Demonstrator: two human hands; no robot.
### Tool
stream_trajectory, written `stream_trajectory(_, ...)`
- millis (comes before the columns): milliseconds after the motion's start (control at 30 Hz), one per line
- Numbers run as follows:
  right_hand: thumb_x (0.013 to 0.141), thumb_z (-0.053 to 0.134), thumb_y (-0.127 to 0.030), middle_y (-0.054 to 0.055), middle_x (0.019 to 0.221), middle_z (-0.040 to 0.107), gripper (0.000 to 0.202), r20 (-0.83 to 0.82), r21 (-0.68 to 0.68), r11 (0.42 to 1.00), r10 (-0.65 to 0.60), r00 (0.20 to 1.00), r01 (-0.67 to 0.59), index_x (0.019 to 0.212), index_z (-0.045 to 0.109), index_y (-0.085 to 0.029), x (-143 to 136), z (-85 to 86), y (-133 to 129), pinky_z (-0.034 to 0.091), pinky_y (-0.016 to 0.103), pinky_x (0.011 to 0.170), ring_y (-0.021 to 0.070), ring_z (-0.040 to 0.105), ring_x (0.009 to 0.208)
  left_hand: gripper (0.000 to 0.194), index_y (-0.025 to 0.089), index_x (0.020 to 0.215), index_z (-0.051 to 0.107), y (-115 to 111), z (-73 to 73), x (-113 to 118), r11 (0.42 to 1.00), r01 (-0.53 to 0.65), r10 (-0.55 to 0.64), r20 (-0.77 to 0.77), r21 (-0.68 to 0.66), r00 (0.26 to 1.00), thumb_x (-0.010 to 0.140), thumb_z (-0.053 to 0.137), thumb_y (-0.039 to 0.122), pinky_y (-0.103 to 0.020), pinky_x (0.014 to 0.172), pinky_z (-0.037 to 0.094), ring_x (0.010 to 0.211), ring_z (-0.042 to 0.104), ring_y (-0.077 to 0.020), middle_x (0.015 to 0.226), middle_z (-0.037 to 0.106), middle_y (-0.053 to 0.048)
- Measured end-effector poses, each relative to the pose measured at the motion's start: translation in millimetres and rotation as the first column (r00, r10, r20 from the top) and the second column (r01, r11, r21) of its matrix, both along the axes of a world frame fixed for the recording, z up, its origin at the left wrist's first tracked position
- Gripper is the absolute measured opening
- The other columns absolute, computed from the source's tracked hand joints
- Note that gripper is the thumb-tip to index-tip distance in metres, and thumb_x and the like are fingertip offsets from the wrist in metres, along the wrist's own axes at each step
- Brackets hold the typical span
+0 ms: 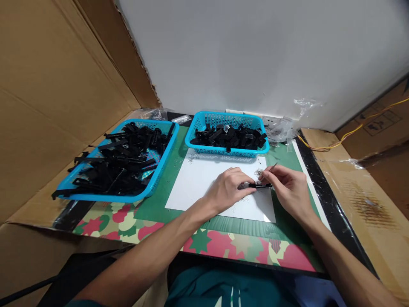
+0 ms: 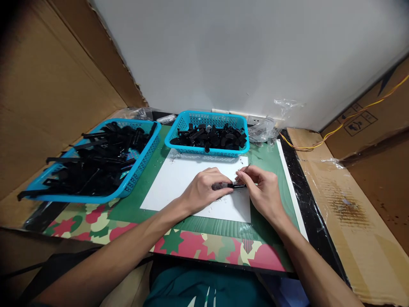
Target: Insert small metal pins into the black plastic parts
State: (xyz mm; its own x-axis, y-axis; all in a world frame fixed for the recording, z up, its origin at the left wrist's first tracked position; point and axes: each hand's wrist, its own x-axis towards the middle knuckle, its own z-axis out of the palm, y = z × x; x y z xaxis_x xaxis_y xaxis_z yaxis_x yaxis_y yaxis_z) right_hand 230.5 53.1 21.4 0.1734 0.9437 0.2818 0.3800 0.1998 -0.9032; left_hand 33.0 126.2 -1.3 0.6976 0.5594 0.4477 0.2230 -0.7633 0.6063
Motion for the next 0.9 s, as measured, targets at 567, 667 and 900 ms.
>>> stream_trajectory(567, 0.095, 0.074, -0.027, 0.004, 0.084, 0.083, 0.013, 0.317, 0.186, 0.982, -0.079, 0.945, 0.020, 0.084, 0.079, -0.022, -4, -6.1, -8, 0.061, 0.029, 0.068, 0.0216, 0.080, 0.071, 0.006, 0.017, 0.096, 0.081, 0, -2.3, -1, 0.998, 0.041, -0.041, 0.003, -0.051, 0.999, 0.094, 0.078, 0.022, -0.030, 0.077, 0.053, 0.086, 0.071, -0.0189, 0.091, 0.080, -0.005)
stream_trajectory(667, 0.099, 0.069, -0.030, 0.004, 0.083, 0.081, 0.017, 0.220, 0.128, 0.991, -0.075, 0.973, 0.048, 0.085, 0.075, -0.021, -5, -4.3, -8, 0.059, 0.030, 0.070, 0.0198, 0.076, 0.071, 0.007, 0.017, 0.097, 0.081, 0, -0.2, 0, 0.999, 0.022, -0.022, 0.007, -0.049, 1.000, 0.092, 0.080, 0.023, -0.031, 0.076, 0.052, 0.084, 0.070, -0.0189, 0.089, 0.079, -0.005)
stream_trajectory(900, 0.108, 0.051, -0.029, 0.005, 0.092, 0.074, 0.021, 0.374, 0.057, 0.992, 0.084, 0.924, -0.113, 0.100, 0.069, -0.021, 11, 7.7, -5, 0.051, 0.030, 0.072, 0.0187, 0.067, 0.081, 0.017, 0.016, 0.103, 0.078, -1, -0.6, 0, 1.000, 0.019, -0.019, 0.002, -0.010, 1.000, 0.091, 0.082, 0.026, -0.033, 0.081, 0.053, 0.089, 0.070, -0.0212, 0.094, 0.080, -0.006)
